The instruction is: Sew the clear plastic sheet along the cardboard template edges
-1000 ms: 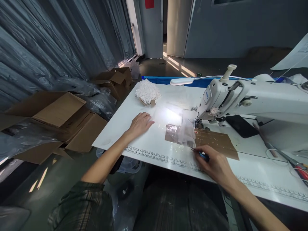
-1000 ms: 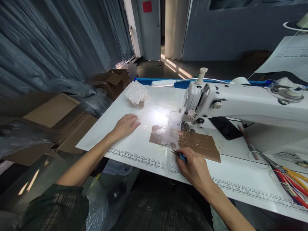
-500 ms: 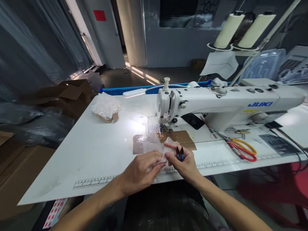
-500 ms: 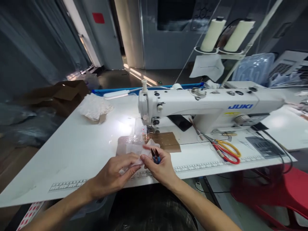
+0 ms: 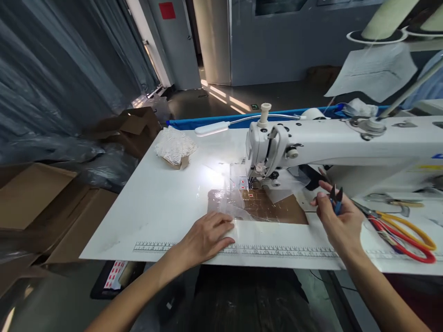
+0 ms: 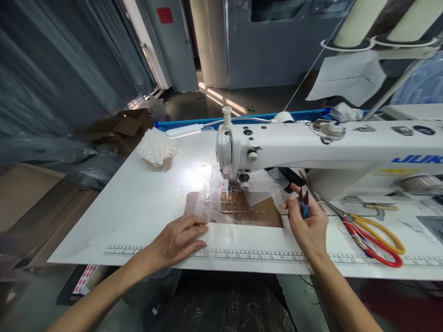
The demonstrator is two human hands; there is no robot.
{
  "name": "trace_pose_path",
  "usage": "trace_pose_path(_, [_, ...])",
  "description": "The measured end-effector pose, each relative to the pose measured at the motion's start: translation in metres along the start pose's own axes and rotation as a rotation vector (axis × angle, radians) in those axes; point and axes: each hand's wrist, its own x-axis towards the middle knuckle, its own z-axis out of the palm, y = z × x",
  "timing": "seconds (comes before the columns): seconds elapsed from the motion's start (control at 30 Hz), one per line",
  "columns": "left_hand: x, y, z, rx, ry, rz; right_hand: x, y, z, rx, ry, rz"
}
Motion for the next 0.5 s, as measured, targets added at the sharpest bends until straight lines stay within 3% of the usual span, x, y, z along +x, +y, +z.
trace_pose_path(0.23, [-0.018,-0.001,-0.011,0.099,0.038,-0.054,-0.012,0.002,0.016,-0.048,-0.196,-0.03])
trace_pose_path(0.43, [-0.015,0.004,-0.023,0.103,0.1,-0.104,-0.005,0.029,0.01,-0.208,-0.363,-0.156])
trace_pose_path(0.5, [-0.013,0.006,-0.021,0.084,0.107,-0.083,-0.003,0.038,0.009,-0.22,-0.347,-0.142])
